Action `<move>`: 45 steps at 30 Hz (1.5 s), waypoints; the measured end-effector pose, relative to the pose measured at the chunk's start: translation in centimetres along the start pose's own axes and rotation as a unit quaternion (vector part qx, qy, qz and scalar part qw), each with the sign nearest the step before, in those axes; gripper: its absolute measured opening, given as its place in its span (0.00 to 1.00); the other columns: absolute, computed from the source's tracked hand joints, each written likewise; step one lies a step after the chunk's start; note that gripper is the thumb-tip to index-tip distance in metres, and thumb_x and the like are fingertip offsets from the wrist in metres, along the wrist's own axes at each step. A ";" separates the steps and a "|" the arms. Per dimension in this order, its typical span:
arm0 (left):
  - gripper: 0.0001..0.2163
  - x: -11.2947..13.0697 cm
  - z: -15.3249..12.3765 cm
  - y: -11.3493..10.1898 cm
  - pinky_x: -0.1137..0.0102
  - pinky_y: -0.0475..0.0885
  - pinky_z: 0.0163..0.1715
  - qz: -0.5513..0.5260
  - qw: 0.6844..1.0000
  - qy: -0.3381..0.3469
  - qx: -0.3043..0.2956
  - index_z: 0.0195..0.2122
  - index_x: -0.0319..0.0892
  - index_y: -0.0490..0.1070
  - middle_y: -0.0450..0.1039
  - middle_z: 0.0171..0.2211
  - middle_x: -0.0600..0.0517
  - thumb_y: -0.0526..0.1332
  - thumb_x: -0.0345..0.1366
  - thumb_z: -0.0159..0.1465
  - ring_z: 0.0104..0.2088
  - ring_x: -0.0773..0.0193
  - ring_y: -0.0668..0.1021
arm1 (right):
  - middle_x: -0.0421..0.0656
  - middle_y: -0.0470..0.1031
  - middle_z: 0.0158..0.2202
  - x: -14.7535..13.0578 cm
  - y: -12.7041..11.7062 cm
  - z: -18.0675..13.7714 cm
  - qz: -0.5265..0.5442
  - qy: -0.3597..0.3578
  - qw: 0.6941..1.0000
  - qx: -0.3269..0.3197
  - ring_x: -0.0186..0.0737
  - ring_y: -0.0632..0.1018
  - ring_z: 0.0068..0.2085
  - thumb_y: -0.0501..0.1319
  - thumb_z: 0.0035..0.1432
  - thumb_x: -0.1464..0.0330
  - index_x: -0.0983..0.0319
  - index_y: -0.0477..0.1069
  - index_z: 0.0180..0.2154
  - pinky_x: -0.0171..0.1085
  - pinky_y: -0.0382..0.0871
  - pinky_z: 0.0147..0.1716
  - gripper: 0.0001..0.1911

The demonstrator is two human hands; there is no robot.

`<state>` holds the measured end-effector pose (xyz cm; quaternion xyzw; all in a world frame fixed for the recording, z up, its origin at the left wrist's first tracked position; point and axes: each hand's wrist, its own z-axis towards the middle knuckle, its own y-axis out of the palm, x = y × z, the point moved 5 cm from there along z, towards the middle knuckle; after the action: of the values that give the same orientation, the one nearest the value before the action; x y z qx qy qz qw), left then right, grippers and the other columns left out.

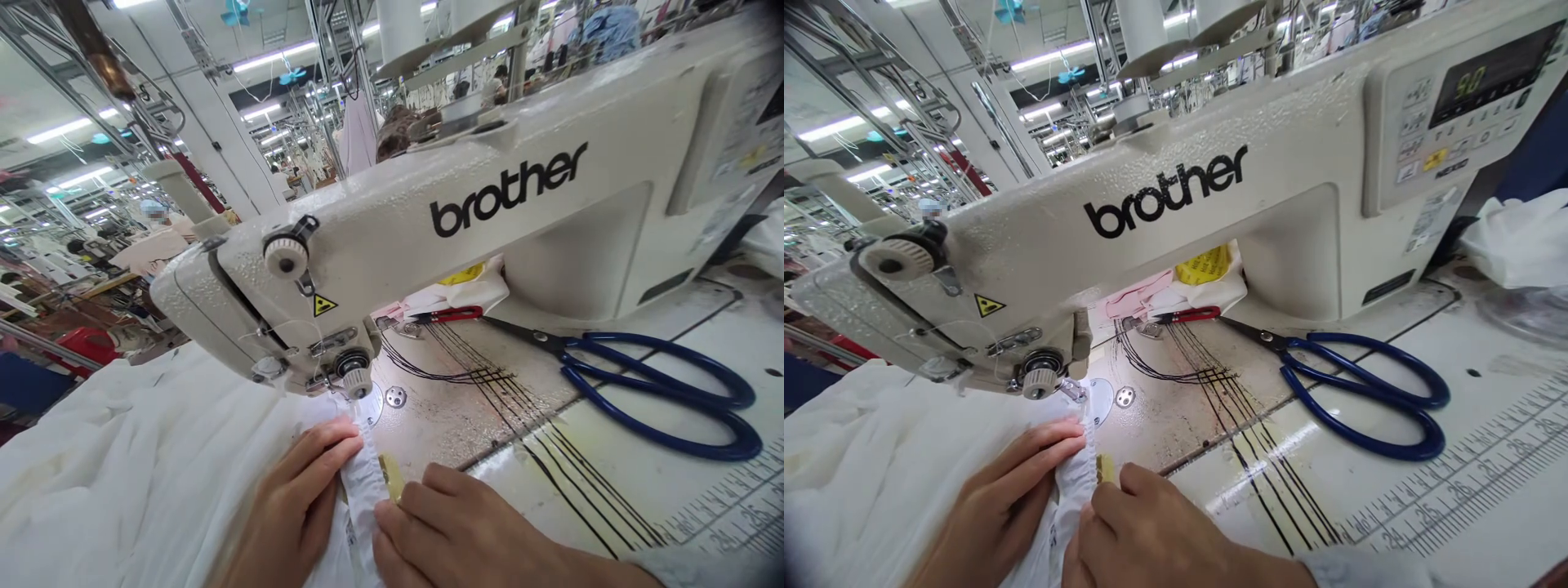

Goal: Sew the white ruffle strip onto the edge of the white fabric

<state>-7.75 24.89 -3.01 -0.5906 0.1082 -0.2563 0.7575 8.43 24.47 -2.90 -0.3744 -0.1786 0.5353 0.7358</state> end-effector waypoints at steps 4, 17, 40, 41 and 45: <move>0.16 -0.3 0.4 -0.1 0.83 0.60 0.57 0.014 1.000 -0.012 0.014 0.51 0.46 0.67 0.69 0.52 0.55 0.50 0.24 0.65 0.54 0.76 0.70 | 0.46 0.76 0.30 0.3 1.0 0.7 0.000 0.003 1.000 -0.008 0.38 0.74 0.31 0.55 0.65 0.70 0.64 0.72 0.36 0.37 0.68 0.35 0.08; 0.14 0.1 0.6 -0.5 0.78 0.67 0.53 -0.008 0.999 0.016 0.040 0.46 0.41 0.69 0.71 0.47 0.49 0.51 0.22 0.64 0.50 0.70 0.72 | 0.44 0.77 0.36 0.0 -0.8 0.5 0.031 -0.007 0.999 0.034 0.39 0.76 0.37 0.44 0.66 0.80 0.65 0.75 0.40 0.37 0.68 0.42 0.20; 0.17 -3.1 1.5 -0.3 0.75 0.72 0.49 0.050 0.998 -0.011 0.026 0.47 0.43 0.73 0.75 0.48 0.52 0.51 0.25 0.62 0.46 0.68 0.78 | 0.40 0.75 0.36 1.3 2.8 1.1 0.051 0.039 0.998 -0.022 0.39 0.66 0.30 0.63 0.52 0.74 0.65 0.71 0.29 0.40 0.58 0.27 0.02; 0.17 -3.3 1.5 -0.2 0.73 0.73 0.48 0.051 0.998 -0.021 0.025 0.47 0.43 0.73 0.75 0.47 0.51 0.51 0.25 0.62 0.46 0.67 0.78 | 0.41 0.75 0.39 1.4 2.8 1.1 0.061 0.044 0.996 -0.038 0.40 0.67 0.31 0.63 0.53 0.74 0.65 0.71 0.32 0.40 0.59 0.28 0.02; 0.18 -3.5 1.3 0.0 0.68 0.72 0.50 0.017 0.999 -0.046 0.017 0.48 0.41 0.73 0.74 0.49 0.48 0.50 0.24 0.62 0.49 0.64 0.76 | 0.44 0.74 0.44 1.1 2.5 0.6 0.070 0.032 0.996 -0.035 0.44 0.67 0.35 0.60 0.54 0.77 0.67 0.72 0.39 0.43 0.61 0.32 0.08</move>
<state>-10.09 27.76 -3.11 -0.5867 0.0793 -0.2178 0.7760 6.78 26.02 -4.51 -0.4286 -0.1470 0.5663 0.6885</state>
